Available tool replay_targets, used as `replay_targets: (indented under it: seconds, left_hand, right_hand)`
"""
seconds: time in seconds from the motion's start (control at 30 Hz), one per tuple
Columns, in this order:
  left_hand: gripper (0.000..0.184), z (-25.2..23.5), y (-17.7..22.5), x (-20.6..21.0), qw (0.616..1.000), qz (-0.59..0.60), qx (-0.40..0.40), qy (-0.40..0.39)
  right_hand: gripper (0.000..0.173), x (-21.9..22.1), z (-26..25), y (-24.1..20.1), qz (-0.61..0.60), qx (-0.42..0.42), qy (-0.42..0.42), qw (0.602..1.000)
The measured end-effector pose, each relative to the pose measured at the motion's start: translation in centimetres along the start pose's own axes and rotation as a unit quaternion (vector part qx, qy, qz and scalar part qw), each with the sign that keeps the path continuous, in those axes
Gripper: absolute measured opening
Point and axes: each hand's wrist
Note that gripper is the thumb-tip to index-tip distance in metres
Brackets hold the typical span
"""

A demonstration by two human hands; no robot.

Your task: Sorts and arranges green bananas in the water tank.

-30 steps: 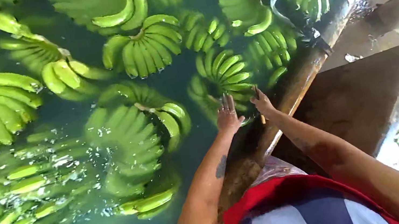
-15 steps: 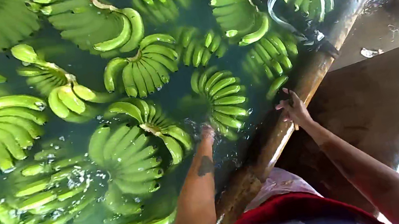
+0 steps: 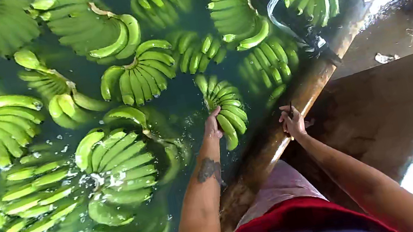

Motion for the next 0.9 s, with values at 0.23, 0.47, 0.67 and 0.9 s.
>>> replay_targets:
  seconds: [0.23, 0.47, 0.67, 0.9]
  left_hand:
    - [0.04, 3.2, -0.3, 5.3, 0.926, -0.312, 0.19, 0.096]
    - [0.049, -0.5, -5.4, 8.5, 0.714, -0.609, 0.273, 0.212]
    - [0.05, -2.4, -7.8, 9.3, 0.74, -0.56, 0.23, 0.293]
    - [0.082, -1.9, -8.8, 8.4, 0.86, 0.113, 0.174, 0.467]
  right_hand:
    - [0.027, -0.5, -0.4, -0.2, -0.009, 0.009, -0.043, 0.999]
    - [0.032, -2.3, -4.3, -5.0, -0.023, 0.013, -0.134, 0.991]
    - [0.037, -3.5, -16.3, -7.4, 0.105, -0.004, -0.21, 0.972]
    - [0.045, -1.7, -23.5, -5.1, 0.205, -0.056, -0.355, 0.911]
Point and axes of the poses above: each hand's wrist, its own z-axis away from the middle knuckle, its own x-axis out of the palm, y = z × x, and after that the axes turned 7 degrees about -y, right-handed
